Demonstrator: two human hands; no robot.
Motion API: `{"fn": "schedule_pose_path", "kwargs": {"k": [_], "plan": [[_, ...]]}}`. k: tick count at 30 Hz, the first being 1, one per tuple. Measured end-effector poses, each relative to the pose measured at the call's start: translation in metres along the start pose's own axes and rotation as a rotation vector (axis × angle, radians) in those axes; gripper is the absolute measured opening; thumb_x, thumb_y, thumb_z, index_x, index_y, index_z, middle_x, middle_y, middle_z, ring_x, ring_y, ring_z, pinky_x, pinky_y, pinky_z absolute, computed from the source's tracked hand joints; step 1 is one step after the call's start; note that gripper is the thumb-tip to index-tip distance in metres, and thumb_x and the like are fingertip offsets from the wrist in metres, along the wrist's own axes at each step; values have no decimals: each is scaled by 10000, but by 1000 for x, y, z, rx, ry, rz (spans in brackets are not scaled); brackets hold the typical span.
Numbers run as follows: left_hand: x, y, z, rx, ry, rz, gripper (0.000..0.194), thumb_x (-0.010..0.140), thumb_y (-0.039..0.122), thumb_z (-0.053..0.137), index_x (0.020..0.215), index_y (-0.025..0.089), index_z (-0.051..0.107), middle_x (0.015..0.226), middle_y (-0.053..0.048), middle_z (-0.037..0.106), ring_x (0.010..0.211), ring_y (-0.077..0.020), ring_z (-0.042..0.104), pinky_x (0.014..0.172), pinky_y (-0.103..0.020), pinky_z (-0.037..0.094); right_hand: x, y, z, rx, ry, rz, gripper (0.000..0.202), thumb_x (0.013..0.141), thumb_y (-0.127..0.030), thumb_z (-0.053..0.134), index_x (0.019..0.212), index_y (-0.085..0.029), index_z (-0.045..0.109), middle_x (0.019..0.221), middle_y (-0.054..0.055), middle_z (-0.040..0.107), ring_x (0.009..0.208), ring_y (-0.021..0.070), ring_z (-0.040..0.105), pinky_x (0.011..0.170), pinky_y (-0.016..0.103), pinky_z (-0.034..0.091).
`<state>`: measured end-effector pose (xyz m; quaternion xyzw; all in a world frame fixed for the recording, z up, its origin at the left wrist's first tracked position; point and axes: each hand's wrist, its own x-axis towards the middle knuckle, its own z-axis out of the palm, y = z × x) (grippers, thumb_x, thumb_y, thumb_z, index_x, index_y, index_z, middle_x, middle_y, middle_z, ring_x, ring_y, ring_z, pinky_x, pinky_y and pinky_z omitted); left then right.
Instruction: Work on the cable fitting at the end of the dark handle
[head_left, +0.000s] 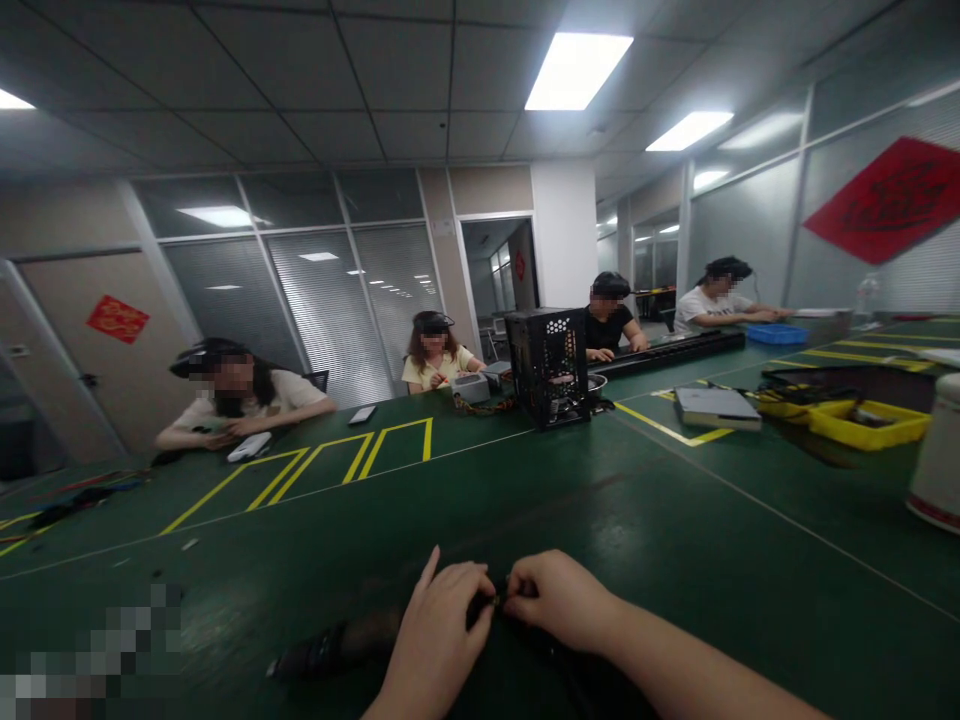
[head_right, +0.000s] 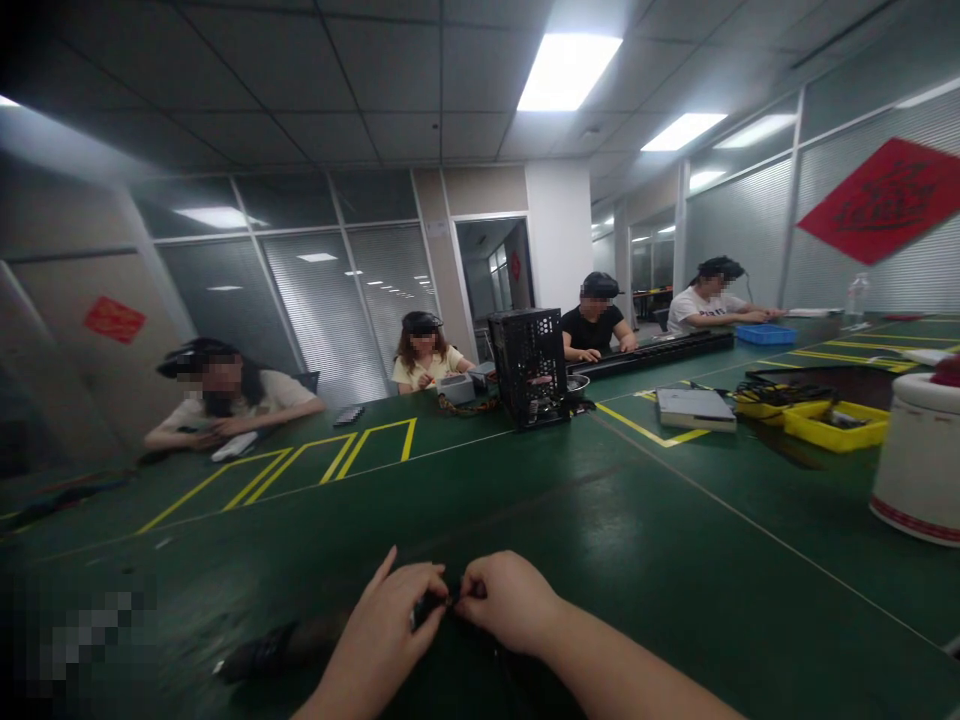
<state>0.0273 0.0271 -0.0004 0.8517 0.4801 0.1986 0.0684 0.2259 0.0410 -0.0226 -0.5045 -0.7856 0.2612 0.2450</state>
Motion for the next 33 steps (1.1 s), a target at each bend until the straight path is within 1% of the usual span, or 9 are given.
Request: {"fn": "schedule_pose_path", "kwargs": {"k": [5, 9, 11, 17, 20, 24, 26, 29, 33], "plan": [[0, -1, 1, 1, 7, -14, 171, 810, 213, 557, 960, 262, 621, 1104, -10, 663, 1109, -211, 575, 1160, -541, 110, -1, -5, -3, -2, -20, 13, 145, 793, -315, 634, 845, -223, 733, 760, -10, 711, 663, 130, 611, 571, 193, 371], [-1, -4, 6, -14, -1, -46, 112, 807, 236, 586, 910, 262, 621, 1099, 2, 662, 1117, -209, 570, 1124, -483, 251, -1, -5, -3, 10, -28, 0, 151, 805, -305, 619, 848, -218, 734, 749, -6, 709, 662, 130, 615, 559, 191, 372], [-1, -6, 8, -28, 4, -53, 105, 805, 230, 597, 897, 270, 625, 1093, 18, 661, 1119, -202, 567, 1102, -453, 289, -1, -5, -3, 16, -23, -4, 148, 802, -296, 618, 846, -215, 733, 743, -4, 706, 659, 129, 615, 549, 190, 367], [0, -5, 5, -55, -14, -25, 132, 826, 217, 578, 900, 305, 642, 1064, 54, 663, 1082, -185, 572, 1076, -429, 294, 0, -1, -2, 50, -22, -8, 143, 801, -293, 617, 848, -218, 728, 721, -10, 699, 637, 125, 607, 530, 191, 359], [0, -2, 4, -49, -21, -16, 154, 829, 209, 557, 914, 308, 636, 1029, 52, 660, 1016, -180, 581, 1045, -410, 313, 0, 0, -1, 64, -34, 3, 142, 803, -293, 616, 853, -216, 724, 722, -9, 699, 635, 125, 611, 528, 191, 359], [0, 0, 3, -24, -15, -97, 148, 813, 227, 545, 935, 273, 614, 960, 16, 648, 932, -195, 575, 879, -350, 402, 0, -1, -3, 69, -40, 12, 138, 807, -296, 613, 846, -215, 718, 731, -9, 697, 637, 123, 612, 525, 187, 356], [0, 0, 4, -17, -22, -125, 141, 807, 238, 546, 932, 254, 610, 947, 4, 641, 917, -198, 567, 812, -319, 406, 0, -1, -2, 57, -33, 6, 134, 803, -300, 617, 834, -217, 717, 733, -13, 694, 640, 120, 608, 524, 185, 352], [0, 0, 4, -26, -25, -105, 126, 796, 230, 556, 907, 245, 613, 927, 7, 634, 897, -187, 558, 815, -307, 386, 1, 1, -1, 48, -26, -1, 129, 794, -303, 622, 829, -222, 717, 720, -20, 688, 633, 117, 600, 520, 183, 345], [-2, 1, 4, -52, 10, -63, 126, 803, 218, 543, 903, 256, 610, 921, 17, 630, 885, -179, 554, 806, -303, 373, 1, 3, 1, 52, -13, -13, 129, 794, -309, 621, 827, -225, 715, 708, -24, 685, 619, 113, 593, 517, 184, 342]]}}
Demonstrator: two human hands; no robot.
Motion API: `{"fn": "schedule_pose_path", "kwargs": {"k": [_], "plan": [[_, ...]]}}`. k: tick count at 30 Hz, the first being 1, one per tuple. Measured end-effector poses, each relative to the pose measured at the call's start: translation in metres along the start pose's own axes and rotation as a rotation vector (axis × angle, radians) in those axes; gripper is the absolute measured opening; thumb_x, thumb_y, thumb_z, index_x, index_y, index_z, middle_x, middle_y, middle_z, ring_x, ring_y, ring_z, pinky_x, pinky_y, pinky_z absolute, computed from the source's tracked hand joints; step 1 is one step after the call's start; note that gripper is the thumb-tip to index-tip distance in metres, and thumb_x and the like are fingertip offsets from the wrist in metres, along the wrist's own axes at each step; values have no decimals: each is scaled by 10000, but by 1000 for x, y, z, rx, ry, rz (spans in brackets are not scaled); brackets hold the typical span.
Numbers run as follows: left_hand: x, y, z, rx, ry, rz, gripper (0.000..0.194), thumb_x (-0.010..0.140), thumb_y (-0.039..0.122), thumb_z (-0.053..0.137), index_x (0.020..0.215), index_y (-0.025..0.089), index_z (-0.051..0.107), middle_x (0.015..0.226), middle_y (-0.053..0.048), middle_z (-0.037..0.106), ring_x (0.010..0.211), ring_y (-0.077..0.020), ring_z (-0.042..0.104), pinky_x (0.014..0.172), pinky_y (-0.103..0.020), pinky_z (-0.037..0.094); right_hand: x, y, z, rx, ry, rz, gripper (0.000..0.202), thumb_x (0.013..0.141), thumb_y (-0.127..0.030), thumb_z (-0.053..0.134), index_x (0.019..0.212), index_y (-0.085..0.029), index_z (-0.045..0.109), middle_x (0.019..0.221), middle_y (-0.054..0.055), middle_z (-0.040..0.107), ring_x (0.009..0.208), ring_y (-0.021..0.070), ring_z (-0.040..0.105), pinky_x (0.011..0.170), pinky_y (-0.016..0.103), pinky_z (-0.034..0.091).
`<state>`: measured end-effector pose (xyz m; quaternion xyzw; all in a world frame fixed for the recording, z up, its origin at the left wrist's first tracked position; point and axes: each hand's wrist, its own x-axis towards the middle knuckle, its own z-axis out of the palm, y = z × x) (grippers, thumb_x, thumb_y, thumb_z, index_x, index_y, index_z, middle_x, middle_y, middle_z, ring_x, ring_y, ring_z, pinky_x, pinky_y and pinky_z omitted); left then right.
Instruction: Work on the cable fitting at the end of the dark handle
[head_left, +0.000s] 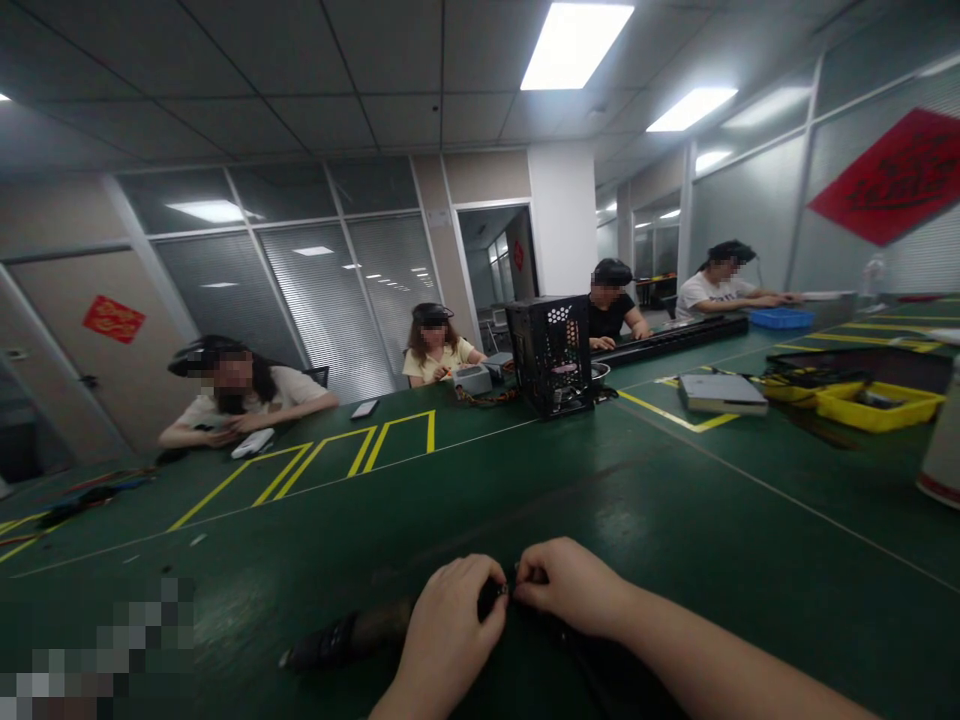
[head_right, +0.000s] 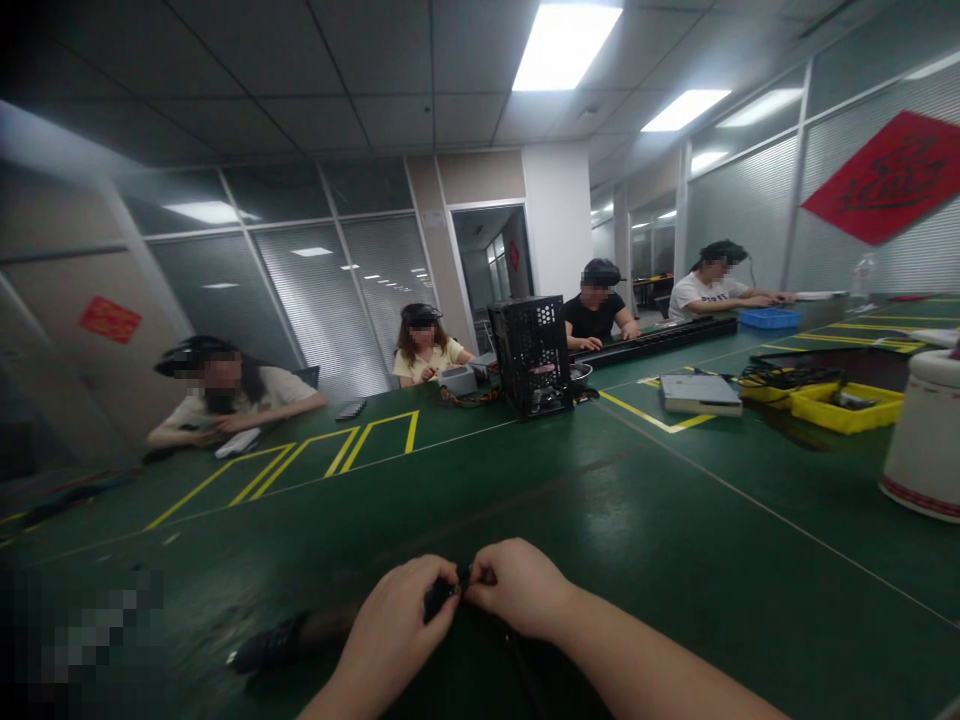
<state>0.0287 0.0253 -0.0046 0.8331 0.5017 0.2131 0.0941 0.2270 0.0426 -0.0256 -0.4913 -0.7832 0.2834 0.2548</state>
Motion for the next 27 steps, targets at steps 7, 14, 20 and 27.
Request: {"fn": "schedule_pose_path", "kwargs": {"k": [7, 14, 20, 27], "plan": [[-1, -3, 1, -11, 23, -6, 141, 816, 222, 525, 927, 257, 604, 926, 13, 629, 890, -182, 555, 805, -304, 371, -1, -3, -1, -8, -2, 11, 131, 789, -313, 630, 830, -225, 718, 716, -21, 692, 628, 116, 600, 518, 186, 339], [0, -1, -2, 12, -25, 17, 197, 808, 184, 495, 946, 259, 614, 956, 11, 629, 904, -178, 553, 806, -307, 370, -1, -1, -1, 3, -10, 0, 137, 804, -320, 624, 836, -224, 717, 726, -17, 699, 635, 117, 608, 528, 184, 353], [-1, 0, -2, 46, -39, 23, 239, 808, 159, 470, 978, 249, 612, 980, -5, 630, 918, -184, 552, 826, -311, 374, 0, -2, -2, 26, -32, 25, 152, 812, -323, 620, 851, -214, 718, 722, -9, 704, 628, 120, 618, 529, 186, 365], [0, -2, -1, 43, -27, 34, 201, 815, 177, 498, 954, 268, 612, 968, 19, 632, 921, -176, 555, 821, -308, 372, -2, -6, -4, 6, -26, 24, 142, 807, -319, 623, 852, -225, 719, 741, -15, 707, 638, 120, 620, 524, 183, 361]]}}
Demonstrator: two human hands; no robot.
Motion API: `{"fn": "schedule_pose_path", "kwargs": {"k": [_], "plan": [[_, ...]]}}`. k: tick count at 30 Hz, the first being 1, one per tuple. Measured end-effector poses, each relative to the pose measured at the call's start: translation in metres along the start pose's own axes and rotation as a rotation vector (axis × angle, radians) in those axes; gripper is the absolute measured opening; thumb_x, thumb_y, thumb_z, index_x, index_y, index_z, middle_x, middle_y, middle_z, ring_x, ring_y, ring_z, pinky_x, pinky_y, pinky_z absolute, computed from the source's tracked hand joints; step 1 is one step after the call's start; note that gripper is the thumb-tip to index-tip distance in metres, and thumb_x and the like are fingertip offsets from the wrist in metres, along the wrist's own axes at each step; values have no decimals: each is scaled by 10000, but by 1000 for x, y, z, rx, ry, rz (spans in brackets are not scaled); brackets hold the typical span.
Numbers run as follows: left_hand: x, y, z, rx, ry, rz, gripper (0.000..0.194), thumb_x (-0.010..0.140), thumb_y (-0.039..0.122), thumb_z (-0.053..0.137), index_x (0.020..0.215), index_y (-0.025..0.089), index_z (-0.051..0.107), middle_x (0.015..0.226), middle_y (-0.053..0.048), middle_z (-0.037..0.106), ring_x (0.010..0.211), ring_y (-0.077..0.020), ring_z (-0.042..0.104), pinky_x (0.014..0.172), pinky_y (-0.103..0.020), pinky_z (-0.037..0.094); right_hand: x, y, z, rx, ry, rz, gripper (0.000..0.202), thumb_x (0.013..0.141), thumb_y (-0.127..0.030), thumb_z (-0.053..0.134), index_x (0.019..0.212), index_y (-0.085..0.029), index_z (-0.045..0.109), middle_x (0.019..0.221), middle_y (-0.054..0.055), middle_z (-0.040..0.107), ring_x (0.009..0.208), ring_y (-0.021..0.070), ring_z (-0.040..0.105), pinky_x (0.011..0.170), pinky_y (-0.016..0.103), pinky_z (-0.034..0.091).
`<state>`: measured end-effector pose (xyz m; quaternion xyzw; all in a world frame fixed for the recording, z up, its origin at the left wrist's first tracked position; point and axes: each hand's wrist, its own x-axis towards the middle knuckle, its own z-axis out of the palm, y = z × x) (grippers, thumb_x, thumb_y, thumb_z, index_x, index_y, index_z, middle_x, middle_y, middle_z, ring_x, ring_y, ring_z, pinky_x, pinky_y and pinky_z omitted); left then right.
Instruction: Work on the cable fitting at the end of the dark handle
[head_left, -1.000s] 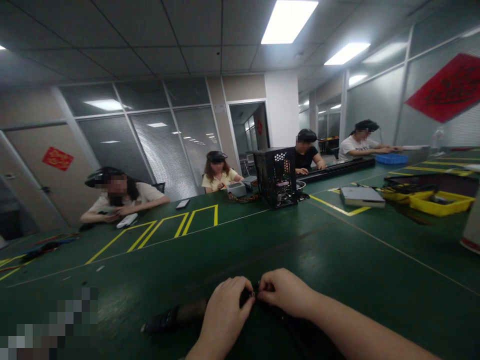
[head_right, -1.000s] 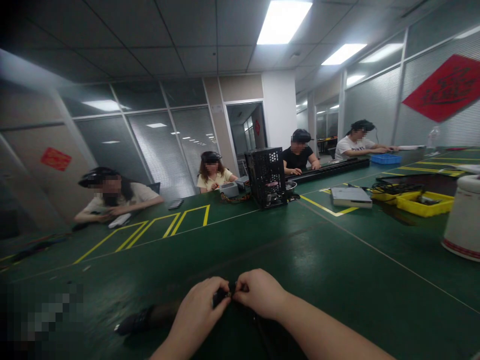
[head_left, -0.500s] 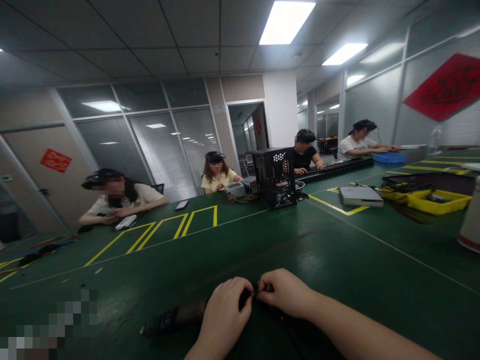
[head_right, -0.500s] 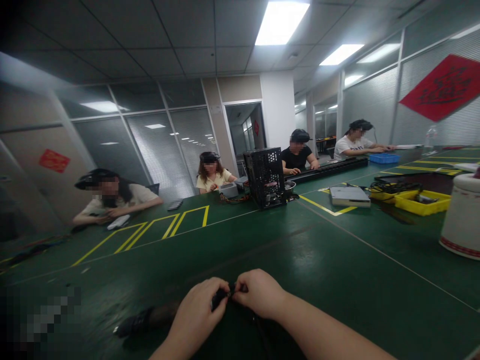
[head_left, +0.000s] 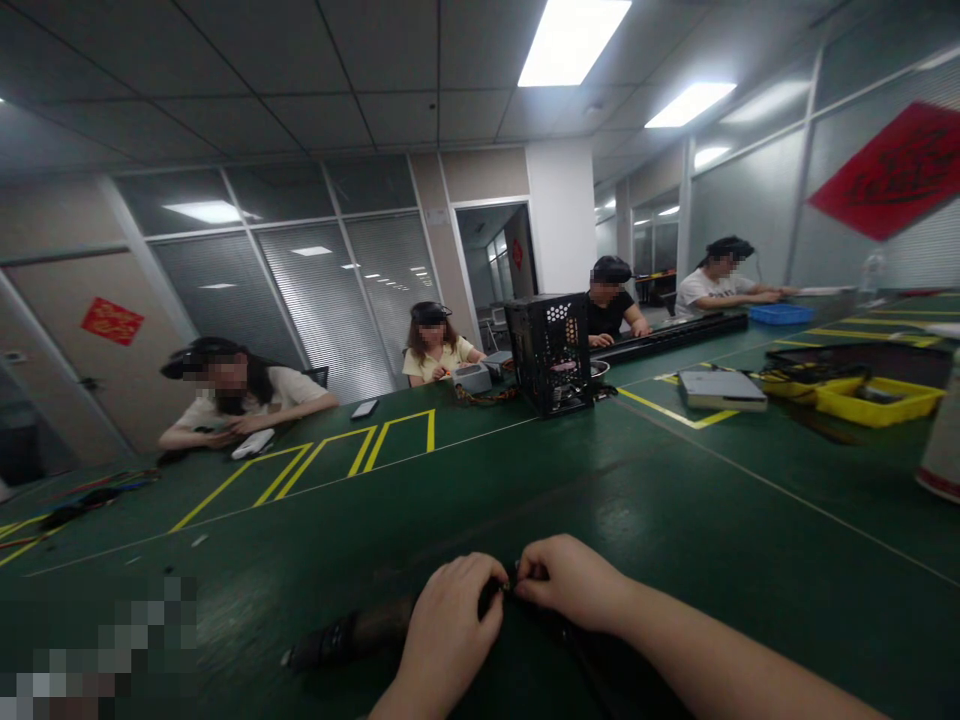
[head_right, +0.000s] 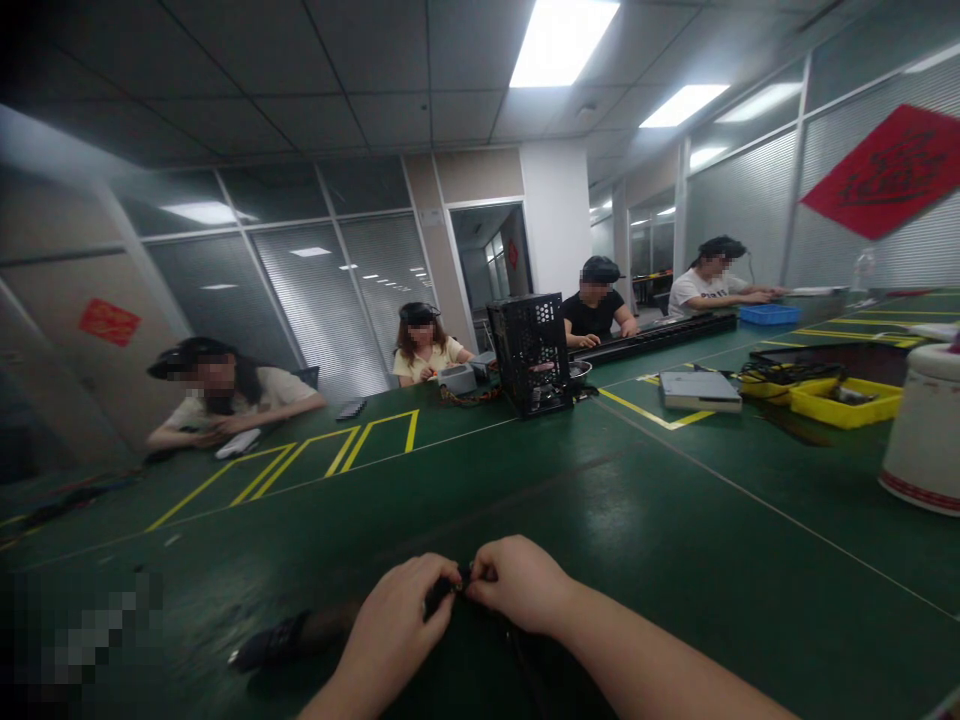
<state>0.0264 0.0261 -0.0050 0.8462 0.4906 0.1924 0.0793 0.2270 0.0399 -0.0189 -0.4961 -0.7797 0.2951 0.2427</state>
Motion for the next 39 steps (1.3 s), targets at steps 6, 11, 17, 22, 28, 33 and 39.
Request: {"fn": "schedule_pose_path", "kwargs": {"k": [6, 11, 17, 22, 28, 33, 39], "plan": [[0, -1, 0, -20, 13, -48, 179, 823, 218, 517, 971, 272, 602, 954, 21, 631, 904, -175, 560, 795, -301, 377, 0, 2, 0, 7, -10, 10, 158, 815, -323, 619, 860, -210, 720, 739, -5, 708, 642, 124, 625, 533, 184, 375], [0, -1, 0, -14, 5, -16, 172, 823, 213, 510, 946, 265, 619, 969, 16, 636, 914, -177, 558, 818, -306, 380, 2, 4, 1, 24, -13, -8, 159, 818, -322, 615, 869, -211, 717, 738, -6, 707, 641, 122, 626, 535, 181, 380], [1, 3, -2, -1, -13, -44, 204, 824, 216, 510, 992, 264, 617, 992, 5, 639, 930, -184, 562, 826, -308, 389, 1, 3, 1, 22, -20, 15, 168, 819, -331, 614, 859, -204, 717, 730, 3, 705, 633, 128, 622, 515, 185, 371], [1, 4, -3, 19, -26, -66, 163, 827, 226, 515, 955, 255, 613, 957, 8, 634, 907, -179, 564, 800, -299, 387, 0, 1, 0, 27, -17, 10, 159, 814, -319, 619, 860, -204, 718, 743, 2, 707, 642, 128, 623, 523, 185, 375], [-1, 3, -1, -28, 3, -15, 174, 816, 216, 523, 954, 269, 615, 964, 17, 635, 911, -182, 558, 820, -309, 379, 0, 0, -1, 15, -17, 11, 156, 813, -314, 615, 856, -204, 717, 733, -3, 705, 641, 127, 618, 530, 186, 375], [-1, 3, -2, -33, 20, -34, 185, 795, 206, 531, 956, 257, 607, 958, 5, 632, 912, -192, 555, 821, -317, 381, 1, 1, 0, 0, -7, 4, 152, 812, -305, 617, 861, -203, 720, 744, -2, 705, 645, 124, 615, 532, 183, 372], [0, 4, -3, -8, -13, -43, 180, 813, 207, 518, 961, 256, 607, 973, 1, 631, 923, -188, 556, 833, -313, 388, 0, 0, -1, 4, -26, 16, 165, 825, -314, 611, 880, -203, 721, 750, 1, 710, 639, 123, 617, 531, 182, 374]]}}
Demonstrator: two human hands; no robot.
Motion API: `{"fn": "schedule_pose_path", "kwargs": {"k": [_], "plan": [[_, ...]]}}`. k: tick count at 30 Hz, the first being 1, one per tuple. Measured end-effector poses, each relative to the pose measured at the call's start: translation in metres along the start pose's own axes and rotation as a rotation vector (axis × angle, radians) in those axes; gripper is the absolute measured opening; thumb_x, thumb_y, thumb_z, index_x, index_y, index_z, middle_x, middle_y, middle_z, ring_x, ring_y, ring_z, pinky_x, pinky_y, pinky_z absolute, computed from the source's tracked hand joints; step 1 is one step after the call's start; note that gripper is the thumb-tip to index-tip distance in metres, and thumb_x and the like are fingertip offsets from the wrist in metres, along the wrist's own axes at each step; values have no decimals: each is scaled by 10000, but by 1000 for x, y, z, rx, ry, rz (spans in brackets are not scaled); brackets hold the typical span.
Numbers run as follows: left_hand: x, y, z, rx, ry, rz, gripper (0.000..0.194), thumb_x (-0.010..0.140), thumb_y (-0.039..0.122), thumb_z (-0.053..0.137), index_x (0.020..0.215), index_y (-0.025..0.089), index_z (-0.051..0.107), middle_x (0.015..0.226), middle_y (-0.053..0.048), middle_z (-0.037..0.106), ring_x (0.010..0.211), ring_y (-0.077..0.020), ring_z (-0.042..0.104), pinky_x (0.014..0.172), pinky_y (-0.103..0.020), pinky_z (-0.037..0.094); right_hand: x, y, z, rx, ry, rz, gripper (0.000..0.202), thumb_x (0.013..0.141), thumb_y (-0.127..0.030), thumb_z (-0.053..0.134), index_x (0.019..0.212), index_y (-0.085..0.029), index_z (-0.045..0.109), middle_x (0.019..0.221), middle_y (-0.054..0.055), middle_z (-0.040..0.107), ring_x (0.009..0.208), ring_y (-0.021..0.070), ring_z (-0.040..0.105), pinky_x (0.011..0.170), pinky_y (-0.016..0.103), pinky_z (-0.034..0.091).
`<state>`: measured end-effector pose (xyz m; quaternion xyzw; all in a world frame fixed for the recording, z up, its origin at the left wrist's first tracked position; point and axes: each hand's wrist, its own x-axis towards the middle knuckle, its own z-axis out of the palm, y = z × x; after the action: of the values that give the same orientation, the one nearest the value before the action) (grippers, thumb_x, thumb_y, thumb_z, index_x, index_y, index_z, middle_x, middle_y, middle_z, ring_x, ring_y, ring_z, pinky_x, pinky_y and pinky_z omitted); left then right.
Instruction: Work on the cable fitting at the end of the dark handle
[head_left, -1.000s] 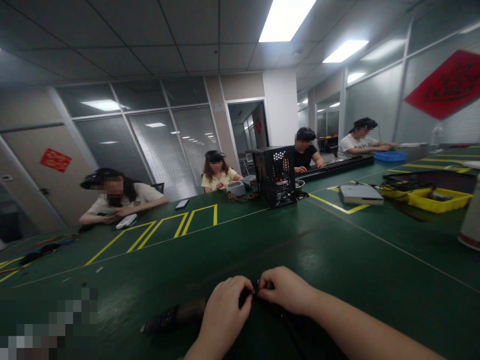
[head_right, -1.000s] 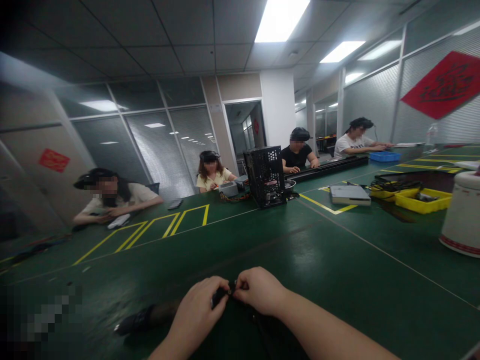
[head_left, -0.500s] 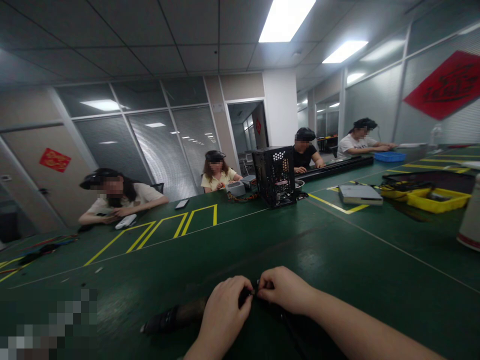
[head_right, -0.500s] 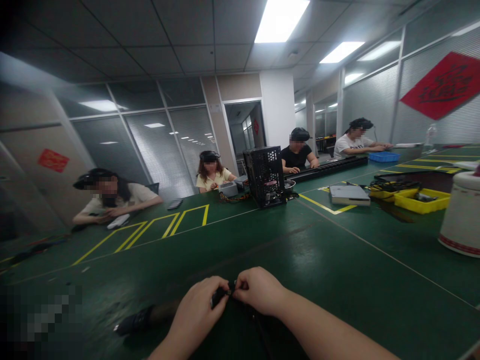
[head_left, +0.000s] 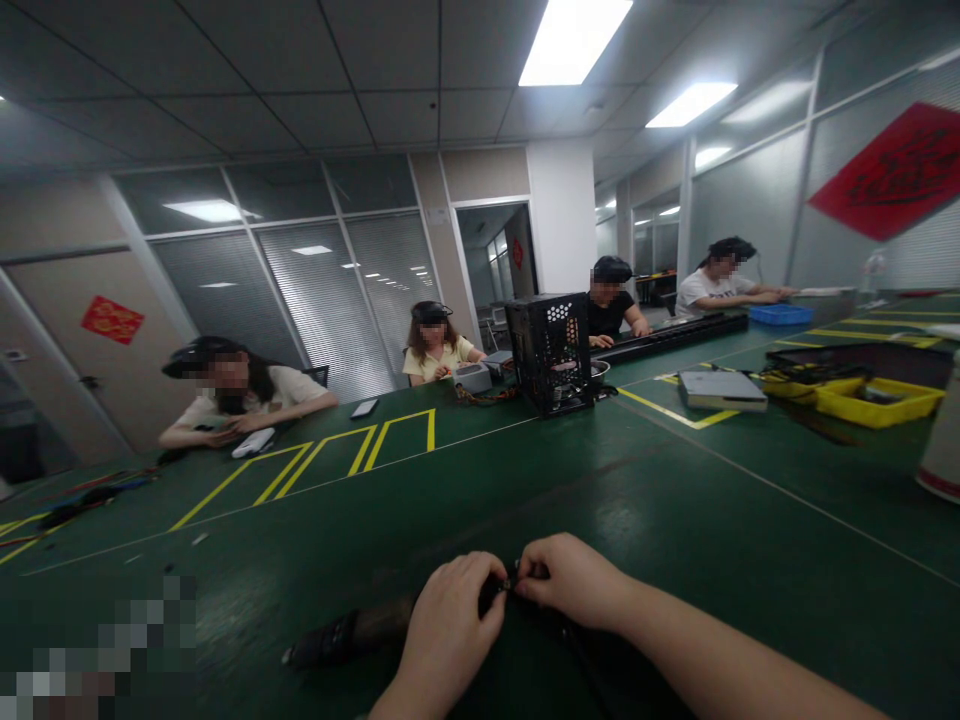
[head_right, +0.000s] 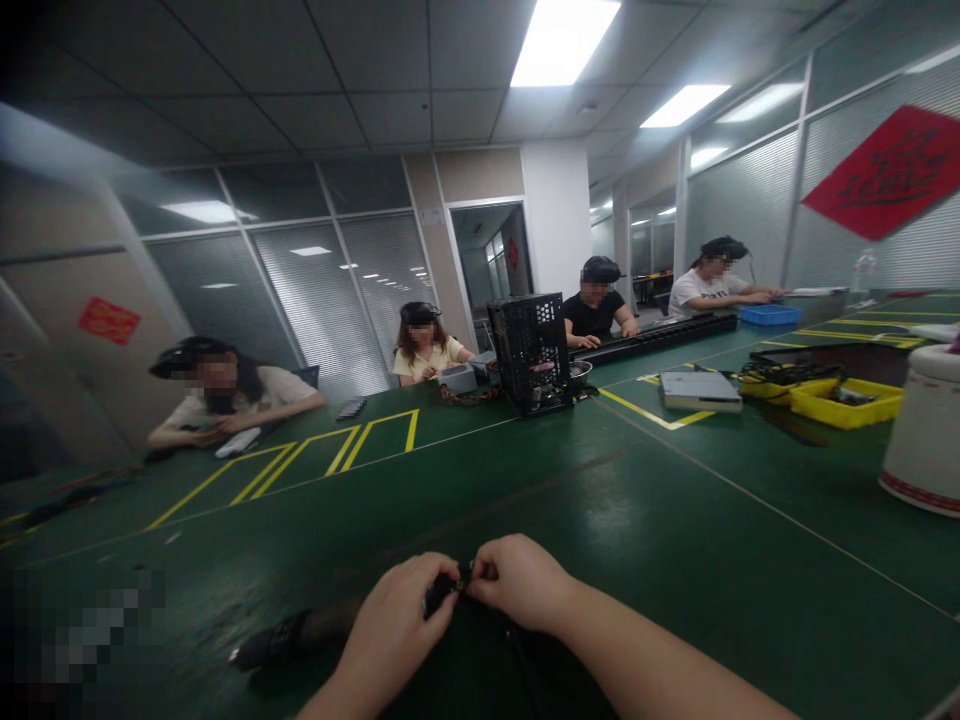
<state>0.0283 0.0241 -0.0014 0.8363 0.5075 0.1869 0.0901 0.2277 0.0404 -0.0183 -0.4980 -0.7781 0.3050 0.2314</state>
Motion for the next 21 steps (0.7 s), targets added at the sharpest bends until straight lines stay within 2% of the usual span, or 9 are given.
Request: {"fn": "schedule_pose_path", "kwargs": {"k": [14, 21], "plan": [[-1, 2, -2, 27, -24, -48, 216, 811, 225, 510, 1009, 246, 592, 995, -17, 626, 947, -199, 557, 841, -314, 392, 0, 0, -1, 3, -7, 3, 156, 824, -315, 615, 871, -207, 717, 744, 0, 706, 645, 128, 622, 529, 187, 374], [0, 0, 2, 39, -10, -10, 170, 820, 198, 500, 953, 241, 597, 971, -9, 629, 919, -192, 559, 828, -314, 394, 0, 0, 0, -3, 0, 10, 161, 816, -316, 621, 884, -213, 725, 762, 2, 713, 659, 133, 625, 546, 189, 388]]}}
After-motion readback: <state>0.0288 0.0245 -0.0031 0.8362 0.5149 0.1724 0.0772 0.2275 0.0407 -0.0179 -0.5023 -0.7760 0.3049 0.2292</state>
